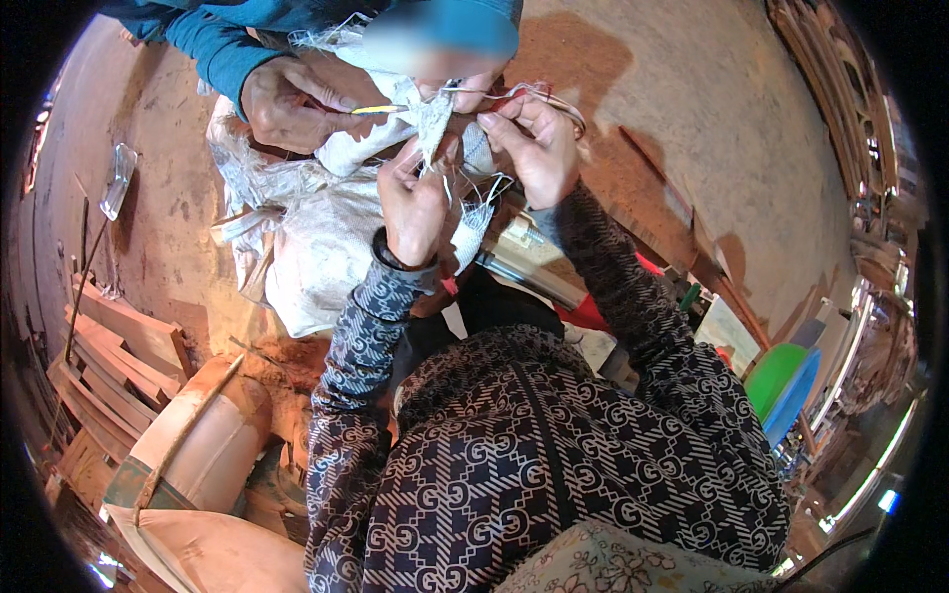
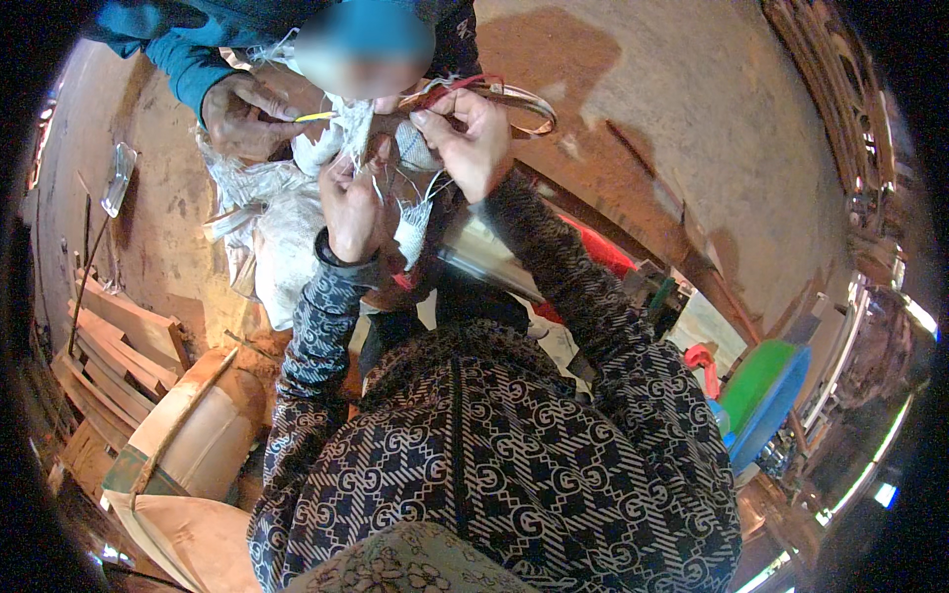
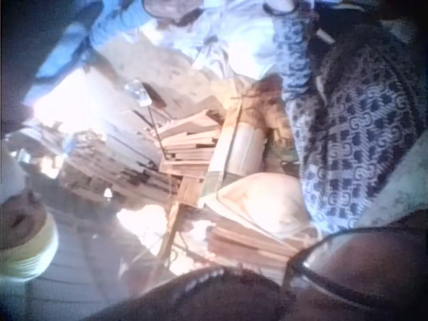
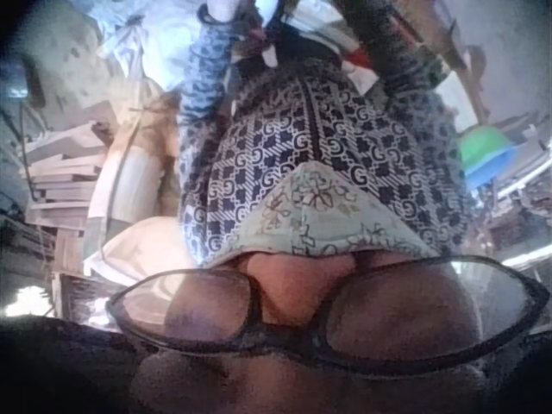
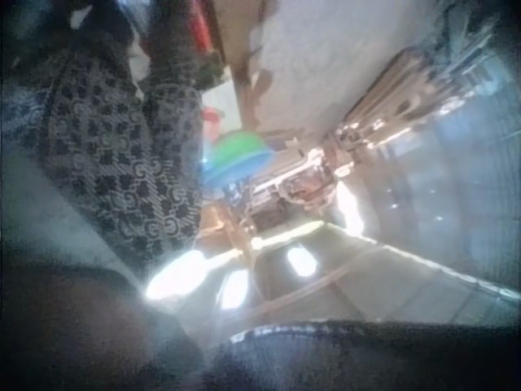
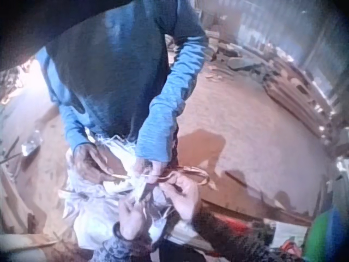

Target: The person ties a large white sack using a red plastic strap. They pull the strap through the sack opening, wrap it around, and secure it with a knot while another person assists by holding the sack open.

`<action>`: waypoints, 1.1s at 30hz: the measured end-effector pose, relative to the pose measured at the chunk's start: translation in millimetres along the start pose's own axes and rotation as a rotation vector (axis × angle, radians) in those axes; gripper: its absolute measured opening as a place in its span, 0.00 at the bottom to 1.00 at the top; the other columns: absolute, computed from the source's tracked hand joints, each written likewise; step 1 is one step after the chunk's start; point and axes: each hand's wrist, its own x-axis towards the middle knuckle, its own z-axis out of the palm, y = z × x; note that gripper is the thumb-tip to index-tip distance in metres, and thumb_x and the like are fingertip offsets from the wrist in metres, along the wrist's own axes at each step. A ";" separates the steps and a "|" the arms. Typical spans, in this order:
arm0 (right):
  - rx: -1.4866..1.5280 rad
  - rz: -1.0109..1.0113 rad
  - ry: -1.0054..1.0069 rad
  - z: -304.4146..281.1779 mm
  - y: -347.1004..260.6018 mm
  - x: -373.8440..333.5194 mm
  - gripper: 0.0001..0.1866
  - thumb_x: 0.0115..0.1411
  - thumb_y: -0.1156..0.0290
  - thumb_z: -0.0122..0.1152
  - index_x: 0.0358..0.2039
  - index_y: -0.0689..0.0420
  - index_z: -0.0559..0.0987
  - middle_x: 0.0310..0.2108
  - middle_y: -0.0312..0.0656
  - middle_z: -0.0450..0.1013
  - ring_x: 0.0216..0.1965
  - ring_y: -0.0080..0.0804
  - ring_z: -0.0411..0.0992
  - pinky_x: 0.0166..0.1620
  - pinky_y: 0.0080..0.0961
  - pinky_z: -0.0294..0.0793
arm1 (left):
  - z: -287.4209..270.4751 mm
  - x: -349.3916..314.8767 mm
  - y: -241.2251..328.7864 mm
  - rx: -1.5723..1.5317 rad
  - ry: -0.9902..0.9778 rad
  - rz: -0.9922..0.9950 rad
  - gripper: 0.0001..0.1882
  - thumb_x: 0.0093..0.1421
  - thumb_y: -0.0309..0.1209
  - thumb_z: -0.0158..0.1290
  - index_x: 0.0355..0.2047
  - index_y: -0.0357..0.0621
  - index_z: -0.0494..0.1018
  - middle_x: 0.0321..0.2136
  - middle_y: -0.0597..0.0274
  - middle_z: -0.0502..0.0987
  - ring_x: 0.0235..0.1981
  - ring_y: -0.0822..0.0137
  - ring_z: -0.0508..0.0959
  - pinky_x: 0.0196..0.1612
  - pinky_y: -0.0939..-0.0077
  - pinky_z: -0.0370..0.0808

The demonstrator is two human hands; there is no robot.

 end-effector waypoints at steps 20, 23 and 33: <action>0.161 0.152 -0.135 -25.3 -23.7 -14.4 0.17 0.63 0.64 0.64 0.47 0.61 0.76 0.35 0.38 0.78 0.31 0.20 0.74 0.36 0.19 0.76 | -2.8 -0.5 1.1 -0.316 0.079 -0.189 0.11 0.65 0.32 0.57 0.27 0.42 0.72 0.23 0.68 0.72 0.23 0.76 0.69 0.25 0.80 0.65; 0.153 0.072 -0.123 -11.6 -17.8 -9.0 0.10 0.59 0.69 0.69 0.37 0.60 0.79 0.30 0.35 0.77 0.30 0.16 0.72 0.33 0.15 0.74 | -1.4 -3.2 4.7 -0.294 0.035 -0.169 0.12 0.65 0.33 0.58 0.26 0.41 0.71 0.23 0.68 0.72 0.23 0.76 0.68 0.25 0.80 0.64; -0.269 -0.376 0.151 7.4 -7.9 -9.0 0.09 0.56 0.75 0.67 0.24 0.61 0.75 0.24 0.41 0.77 0.25 0.23 0.73 0.29 0.25 0.73 | -8.9 -13.1 -3.7 0.215 0.090 0.011 0.13 0.65 0.33 0.57 0.37 0.32 0.74 0.22 0.66 0.73 0.21 0.74 0.68 0.25 0.77 0.65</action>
